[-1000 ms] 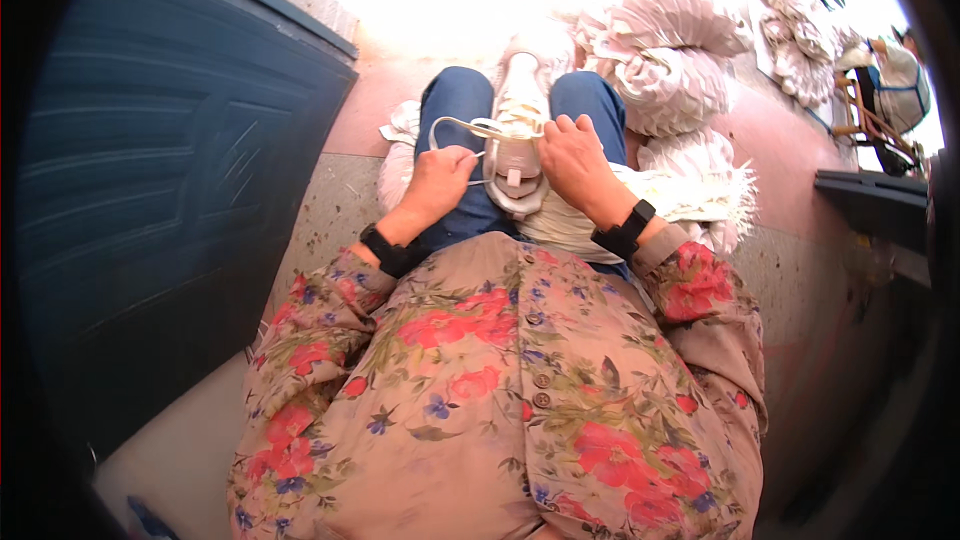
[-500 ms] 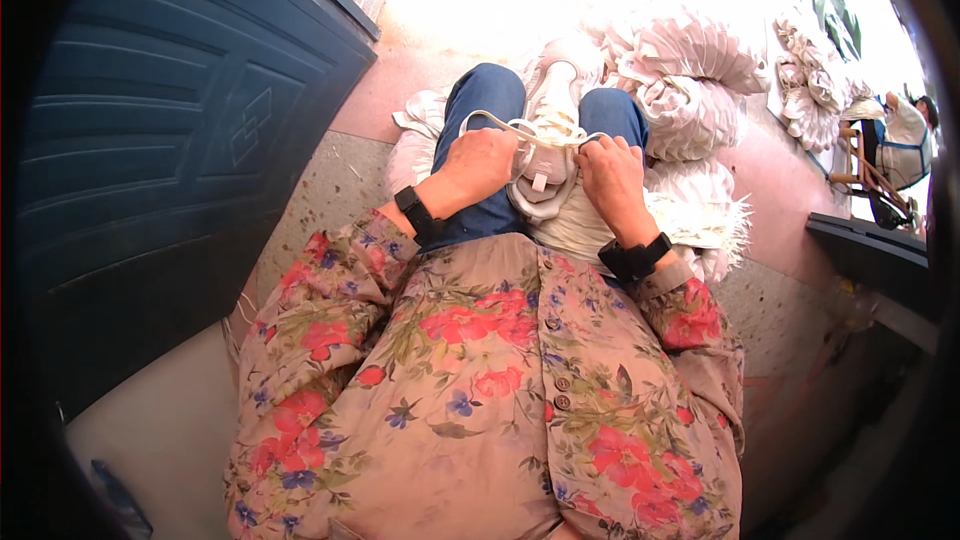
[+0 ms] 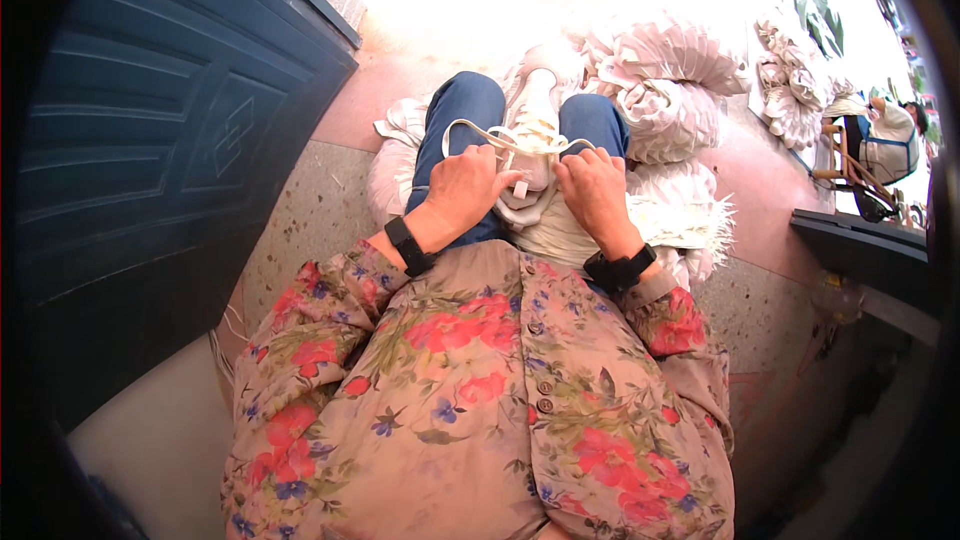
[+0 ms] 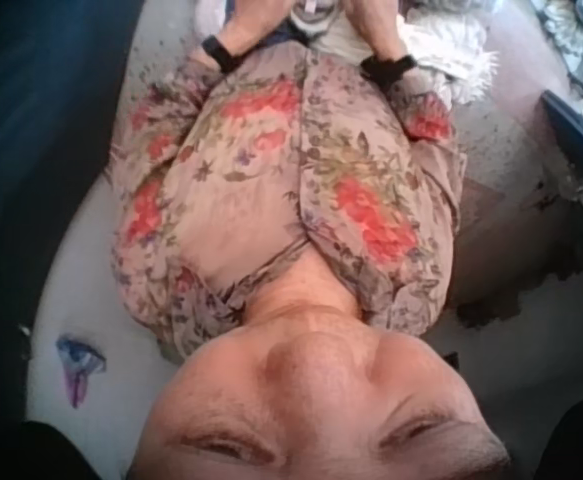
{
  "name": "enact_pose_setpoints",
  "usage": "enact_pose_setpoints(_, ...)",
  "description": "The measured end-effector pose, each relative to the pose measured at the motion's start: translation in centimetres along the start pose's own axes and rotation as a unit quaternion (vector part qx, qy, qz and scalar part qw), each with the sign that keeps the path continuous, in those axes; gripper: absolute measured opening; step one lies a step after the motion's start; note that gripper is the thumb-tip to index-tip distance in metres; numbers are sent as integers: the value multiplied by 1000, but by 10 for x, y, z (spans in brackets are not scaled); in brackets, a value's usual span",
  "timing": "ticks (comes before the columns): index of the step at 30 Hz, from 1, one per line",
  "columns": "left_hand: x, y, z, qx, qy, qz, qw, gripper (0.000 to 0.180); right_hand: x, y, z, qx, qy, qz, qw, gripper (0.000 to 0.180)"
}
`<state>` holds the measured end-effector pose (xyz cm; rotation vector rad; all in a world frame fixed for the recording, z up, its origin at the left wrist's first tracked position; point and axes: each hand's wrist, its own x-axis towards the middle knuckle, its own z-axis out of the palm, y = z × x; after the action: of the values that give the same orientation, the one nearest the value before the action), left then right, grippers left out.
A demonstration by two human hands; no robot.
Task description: The person is lacing up white shoes, threading the laces through the eyelets while holding the shoe on their lap.
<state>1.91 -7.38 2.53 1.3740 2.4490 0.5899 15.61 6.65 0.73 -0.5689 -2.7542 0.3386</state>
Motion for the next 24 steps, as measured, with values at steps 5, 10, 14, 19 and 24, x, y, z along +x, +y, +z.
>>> enact_pose_setpoints(5, 3, -10, 15, -32, 41, 8, 999, 21, -1, -3, 8, 28, 25, -7, 999, 10)
enact_pose_setpoints(10, 4, -6, 12, 11, 87, 100, 991, 8, -1, 1, 7, 8, -16, -56, 998, 11)
enact_pose_setpoints(14, 9, 12, 6, 172, 74, 194, 963, 3, 11, -11, 2, -140, -103, -101, 980, 8)
enact_pose_setpoints(19, 20, 4, 13, 123, 3, 267, 956, 4, 17, -12, -1, -193, -124, -114, 967, 7)
enact_pose_setpoints(24, 41, 21, -20, -235, 74, 179, 953, 14, 28, -17, -21, 183, 127, 1, 975, 2)
